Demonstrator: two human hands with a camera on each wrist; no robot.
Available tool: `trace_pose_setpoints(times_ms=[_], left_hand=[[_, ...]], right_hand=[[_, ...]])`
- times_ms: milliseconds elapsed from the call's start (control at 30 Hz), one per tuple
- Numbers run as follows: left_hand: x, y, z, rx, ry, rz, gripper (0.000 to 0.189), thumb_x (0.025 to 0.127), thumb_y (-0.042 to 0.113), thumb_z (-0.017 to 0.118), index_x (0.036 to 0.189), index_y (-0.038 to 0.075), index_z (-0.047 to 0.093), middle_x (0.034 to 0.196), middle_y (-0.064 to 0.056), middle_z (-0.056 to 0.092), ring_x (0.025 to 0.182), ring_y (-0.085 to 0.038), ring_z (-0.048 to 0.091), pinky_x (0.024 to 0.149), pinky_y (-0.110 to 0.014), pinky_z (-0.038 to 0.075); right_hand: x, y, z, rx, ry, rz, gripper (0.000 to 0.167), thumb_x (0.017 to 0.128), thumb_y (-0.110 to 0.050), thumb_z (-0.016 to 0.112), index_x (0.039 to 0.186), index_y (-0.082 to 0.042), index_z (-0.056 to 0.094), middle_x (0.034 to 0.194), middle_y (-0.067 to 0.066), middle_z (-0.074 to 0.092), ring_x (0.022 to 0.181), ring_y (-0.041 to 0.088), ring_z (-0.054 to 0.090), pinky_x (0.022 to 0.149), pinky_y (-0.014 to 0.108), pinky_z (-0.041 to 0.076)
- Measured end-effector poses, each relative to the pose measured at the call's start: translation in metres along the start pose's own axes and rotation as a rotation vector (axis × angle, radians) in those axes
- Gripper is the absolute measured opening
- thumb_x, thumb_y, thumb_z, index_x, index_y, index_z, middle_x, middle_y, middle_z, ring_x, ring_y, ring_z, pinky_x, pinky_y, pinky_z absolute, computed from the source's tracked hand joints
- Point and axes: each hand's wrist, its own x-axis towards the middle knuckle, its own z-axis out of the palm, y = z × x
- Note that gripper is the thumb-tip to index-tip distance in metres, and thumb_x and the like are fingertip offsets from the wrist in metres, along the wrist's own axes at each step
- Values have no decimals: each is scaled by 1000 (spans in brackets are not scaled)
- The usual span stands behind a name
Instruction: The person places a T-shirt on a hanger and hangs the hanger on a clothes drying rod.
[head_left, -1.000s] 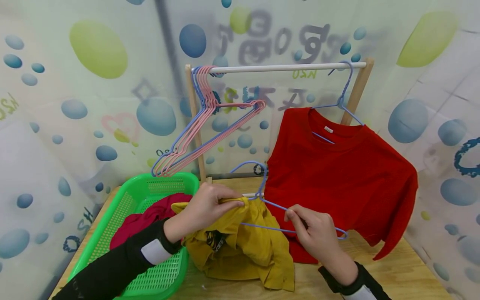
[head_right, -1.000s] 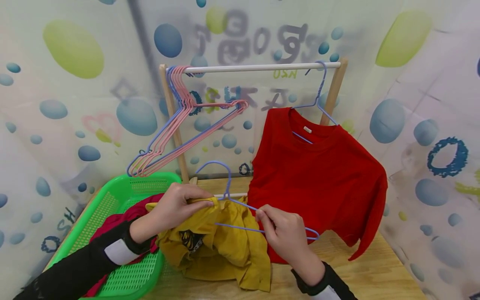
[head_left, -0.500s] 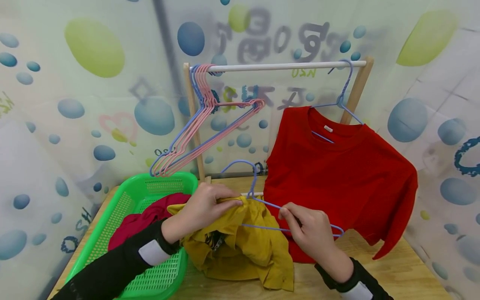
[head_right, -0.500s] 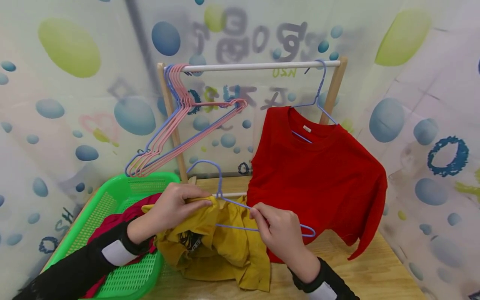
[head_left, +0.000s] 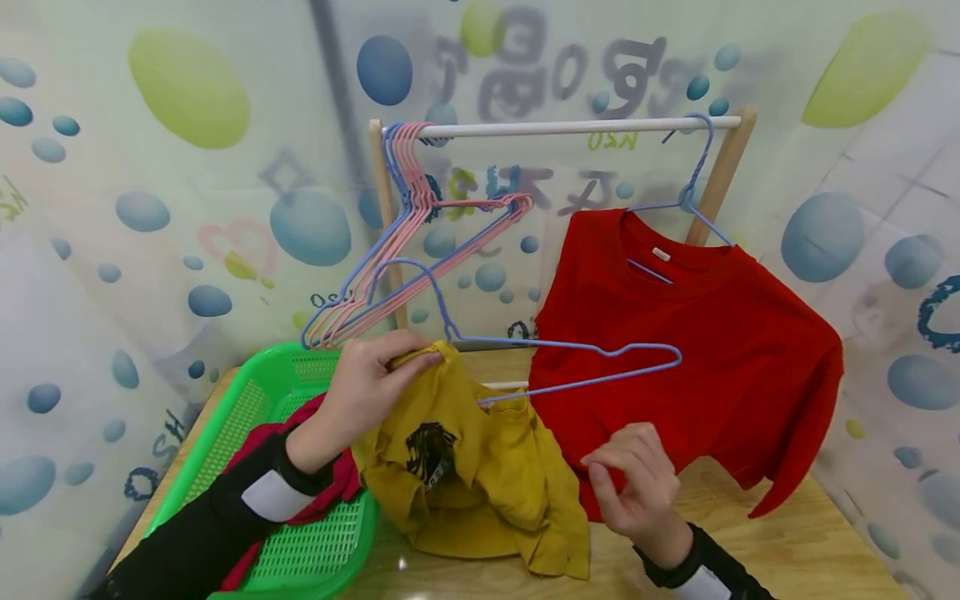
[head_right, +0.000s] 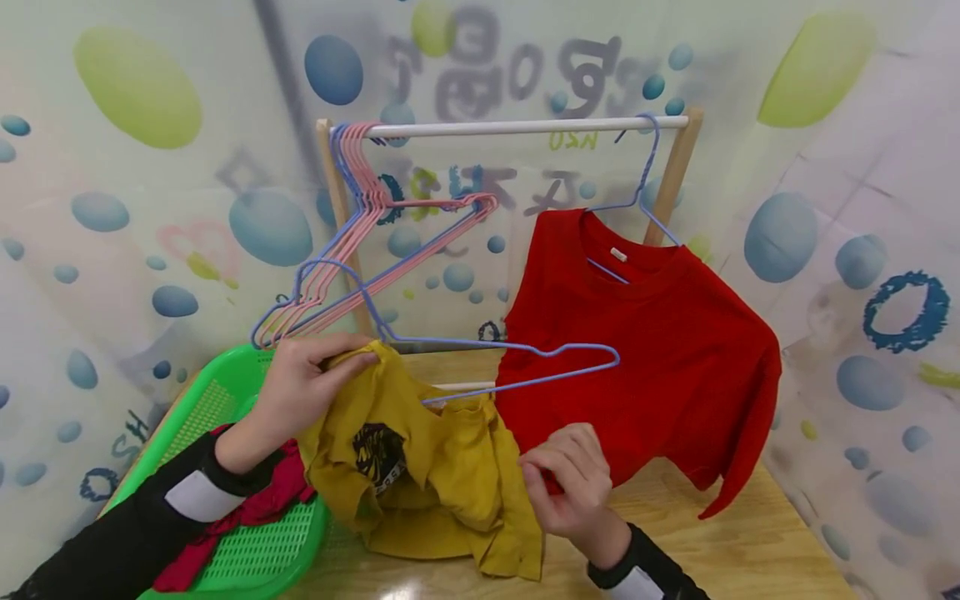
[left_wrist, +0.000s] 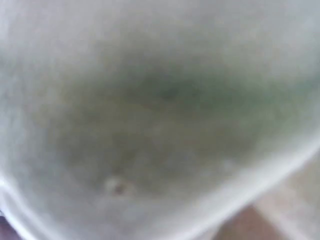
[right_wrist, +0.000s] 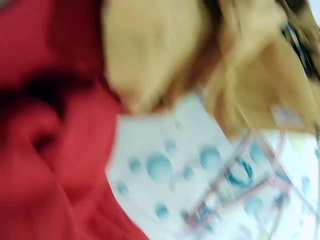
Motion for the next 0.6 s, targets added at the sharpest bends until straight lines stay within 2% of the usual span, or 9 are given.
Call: trace_pose_setpoints(times_ms=[33, 67, 133, 200, 267, 300, 400, 500, 600], left_hand=[[1, 0, -3, 4, 20, 5, 8, 91, 7, 73, 95, 10, 79, 90, -4, 78, 68, -8, 68, 60, -21, 53], [2, 0, -6, 7, 38, 14, 8, 91, 6, 73, 95, 10, 79, 90, -4, 77, 69, -9, 68, 61, -20, 52], [3, 0, -11, 7, 67, 33, 9, 90, 4, 73, 96, 8, 79, 90, -5, 77, 68, -9, 66, 60, -18, 50], [4, 0, -14, 10, 87, 47, 10, 90, 2, 73, 96, 8, 79, 89, -6, 77, 64, -7, 63, 59, -17, 48], [4, 1, -16, 17, 102, 51, 11, 91, 1, 72, 97, 7, 78, 87, -6, 76, 61, -5, 58, 57, -16, 45], [4, 2, -18, 18, 105, 49, 11, 91, 0, 71, 97, 8, 78, 86, -5, 76, 59, -4, 55, 56, -16, 43], [3, 4, -21, 30, 117, 42, 11, 93, 1, 70, 97, 9, 77, 78, -2, 72, 55, -2, 45, 52, -17, 36], [2, 3, -24, 46, 144, 45, 11, 93, 1, 69, 96, 8, 76, 73, -1, 68, 54, -2, 39, 52, -19, 33], [0, 0, -27, 69, 171, 46, 10, 92, -1, 69, 95, 6, 76, 71, -3, 66, 54, -3, 36, 53, -18, 31]], right_hand=[[-6, 0, 1, 4, -71, 84, 34, 100, -20, 63, 73, 1, 64, 69, 10, 59, 66, 20, 49, 66, 25, 42], [-12, 0, 3, -9, -162, 202, 28, 100, -20, 64, 80, 0, 66, 74, 9, 62, 69, 18, 51, 66, 25, 43], [-21, 0, 7, -59, -362, 492, 19, 99, -21, 66, 101, -2, 66, 92, 7, 66, 82, 16, 57, 72, 27, 50], [-27, 2, 13, -116, -556, 730, 32, 97, -24, 69, 122, -5, 60, 112, 7, 65, 98, 17, 61, 81, 33, 55], [-30, 7, 20, -110, -684, 876, 46, 96, -25, 71, 134, -7, 53, 124, 9, 64, 109, 21, 63, 88, 42, 57], [-32, 9, 23, -84, -712, 914, 48, 96, -24, 71, 136, -6, 52, 127, 10, 65, 111, 25, 65, 89, 45, 57], [-34, 14, 29, -8, -694, 949, 38, 96, -19, 69, 130, -3, 60, 120, 13, 72, 104, 23, 70, 85, 37, 59], [-33, 17, 29, 65, -593, 950, 23, 98, -12, 66, 119, -3, 68, 105, 12, 76, 87, 10, 71, 72, 26, 58], [-30, 18, 24, 126, -489, 946, 14, 100, -8, 61, 111, -3, 68, 92, 10, 73, 76, 2, 65, 64, 23, 55]])
